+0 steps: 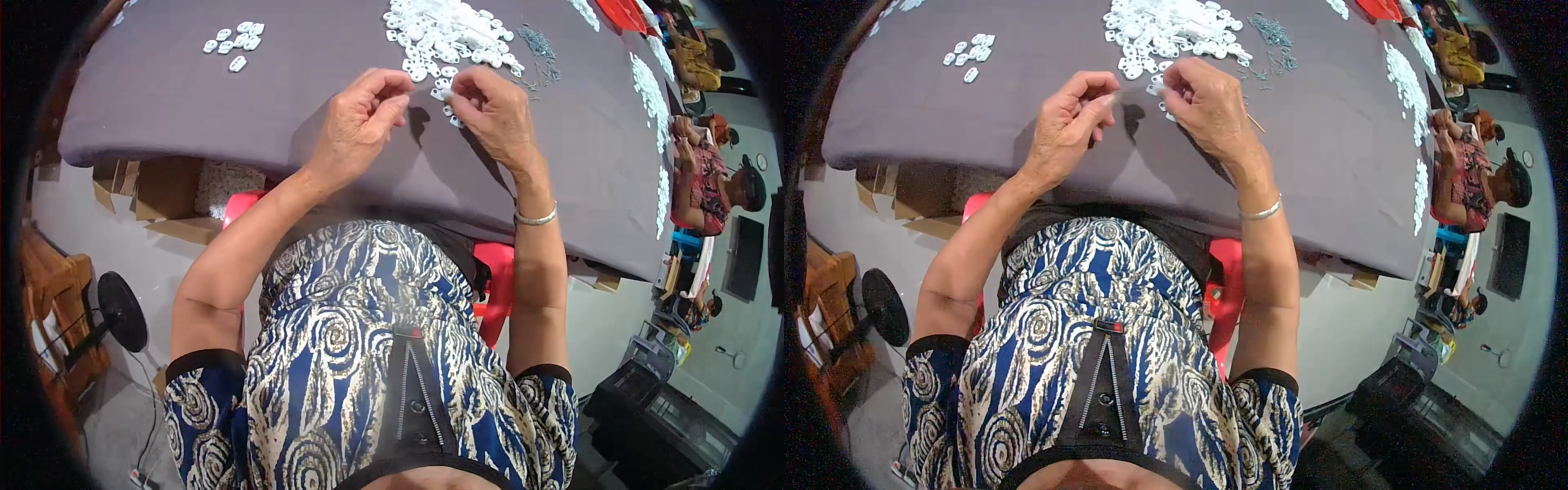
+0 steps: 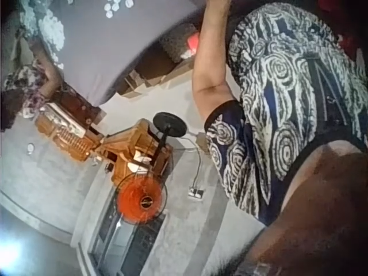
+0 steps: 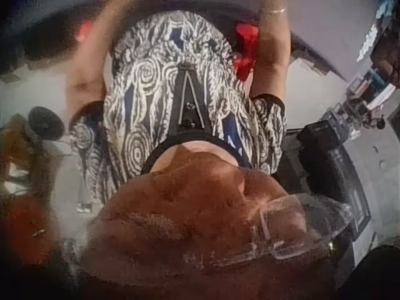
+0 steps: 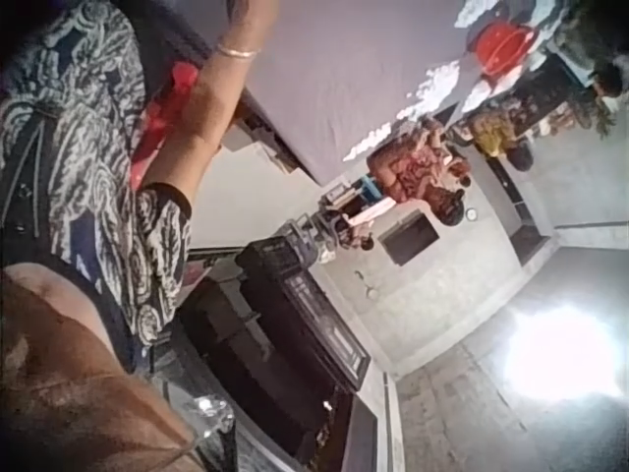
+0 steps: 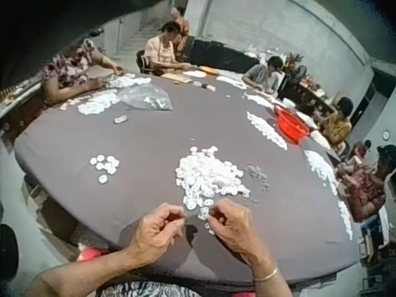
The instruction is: The person sorts small white plastic components by hand at a workshop table.
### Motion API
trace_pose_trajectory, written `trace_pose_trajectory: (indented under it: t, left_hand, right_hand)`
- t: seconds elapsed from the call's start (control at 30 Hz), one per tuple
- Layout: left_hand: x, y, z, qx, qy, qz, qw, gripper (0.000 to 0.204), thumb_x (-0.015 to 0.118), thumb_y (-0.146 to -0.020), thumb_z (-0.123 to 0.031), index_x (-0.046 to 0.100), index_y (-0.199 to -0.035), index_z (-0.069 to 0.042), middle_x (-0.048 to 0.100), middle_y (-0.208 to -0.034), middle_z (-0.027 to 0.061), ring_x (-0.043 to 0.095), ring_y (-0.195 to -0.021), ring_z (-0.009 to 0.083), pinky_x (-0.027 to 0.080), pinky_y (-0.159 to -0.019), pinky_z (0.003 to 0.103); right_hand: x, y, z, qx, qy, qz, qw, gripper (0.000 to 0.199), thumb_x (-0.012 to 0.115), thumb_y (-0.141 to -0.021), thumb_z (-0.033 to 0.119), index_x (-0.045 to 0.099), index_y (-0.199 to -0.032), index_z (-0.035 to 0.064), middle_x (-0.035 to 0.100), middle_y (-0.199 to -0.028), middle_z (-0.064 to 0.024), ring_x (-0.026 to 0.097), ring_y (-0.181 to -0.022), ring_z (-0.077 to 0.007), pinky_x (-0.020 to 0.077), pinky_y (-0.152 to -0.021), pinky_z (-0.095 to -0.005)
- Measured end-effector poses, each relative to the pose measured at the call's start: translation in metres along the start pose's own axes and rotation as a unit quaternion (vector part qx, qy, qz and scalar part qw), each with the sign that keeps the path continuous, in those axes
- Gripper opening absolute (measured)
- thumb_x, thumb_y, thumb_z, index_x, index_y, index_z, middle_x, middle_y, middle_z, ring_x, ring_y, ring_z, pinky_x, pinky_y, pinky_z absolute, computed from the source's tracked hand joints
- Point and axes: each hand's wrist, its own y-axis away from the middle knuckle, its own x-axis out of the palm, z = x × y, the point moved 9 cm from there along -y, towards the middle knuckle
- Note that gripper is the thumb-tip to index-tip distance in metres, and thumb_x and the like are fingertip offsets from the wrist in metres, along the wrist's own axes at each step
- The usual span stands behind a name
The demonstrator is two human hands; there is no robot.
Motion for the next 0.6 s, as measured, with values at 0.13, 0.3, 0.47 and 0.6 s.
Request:
trace_pose_trajectory:
  t: [0.13, 0.3, 0.47, 0.6]
  left_hand:
    - [0.002, -0.002, -0.007, 0.071, -0.016, 0.002, 0.997, 0.023, 0.055, -0.092, -0.004, 0.057, -0.115, -0.002, 0.060, -0.094, 0.0008, 0.055, -0.075, 0.0050, 0.046, -0.059, 0.018]
    - [0.003, -0.005, 0.000, 0.058, -0.029, 0.018, 0.998, 0.032, 0.057, -0.091, -0.002, 0.052, -0.123, -0.002, 0.061, -0.105, 0.0022, 0.056, -0.085, 0.0052, 0.047, -0.066, 0.020]
    - [0.001, -0.006, -0.001, 0.039, 0.050, 0.011, 0.998, 0.029, 0.059, -0.090, -0.004, 0.054, -0.119, -0.003, 0.062, -0.098, 0.0021, 0.056, -0.082, 0.0060, 0.048, -0.065, 0.021]
    - [-0.003, -0.007, -0.001, 0.040, 0.059, -0.004, 0.997, 0.025, 0.060, -0.089, -0.004, 0.056, -0.113, -0.004, 0.062, -0.092, 0.0020, 0.056, -0.078, 0.0057, 0.049, -0.064, 0.021]
  right_hand:
    - [0.008, -0.002, -0.006, 0.082, -0.133, 0.002, 0.988, 0.012, 0.067, -0.078, 0.005, 0.062, -0.088, 0.0010, 0.060, -0.072, -0.0031, 0.053, -0.063, -0.0089, 0.0449, -0.057, -0.0233]
    - [0.024, -0.006, 0.000, 0.080, -0.212, 0.020, 0.974, 0.011, 0.066, -0.080, 0.006, 0.062, -0.090, 0.0013, 0.060, -0.074, 0.0012, 0.051, -0.067, -0.0041, 0.0450, -0.060, -0.0203]
    - [0.032, -0.006, 0.003, 0.068, -0.231, 0.020, 0.970, 0.011, 0.065, -0.081, 0.005, 0.062, -0.091, 0.0010, 0.061, -0.076, 0.0013, 0.053, -0.069, -0.0042, 0.0458, -0.063, -0.0205]
    - [0.036, -0.003, -0.003, 0.093, -0.270, 0.024, 0.958, 0.011, 0.064, -0.081, 0.004, 0.062, -0.091, 0.0010, 0.061, -0.079, 0.0016, 0.054, -0.073, -0.0047, 0.0465, -0.065, -0.0207]
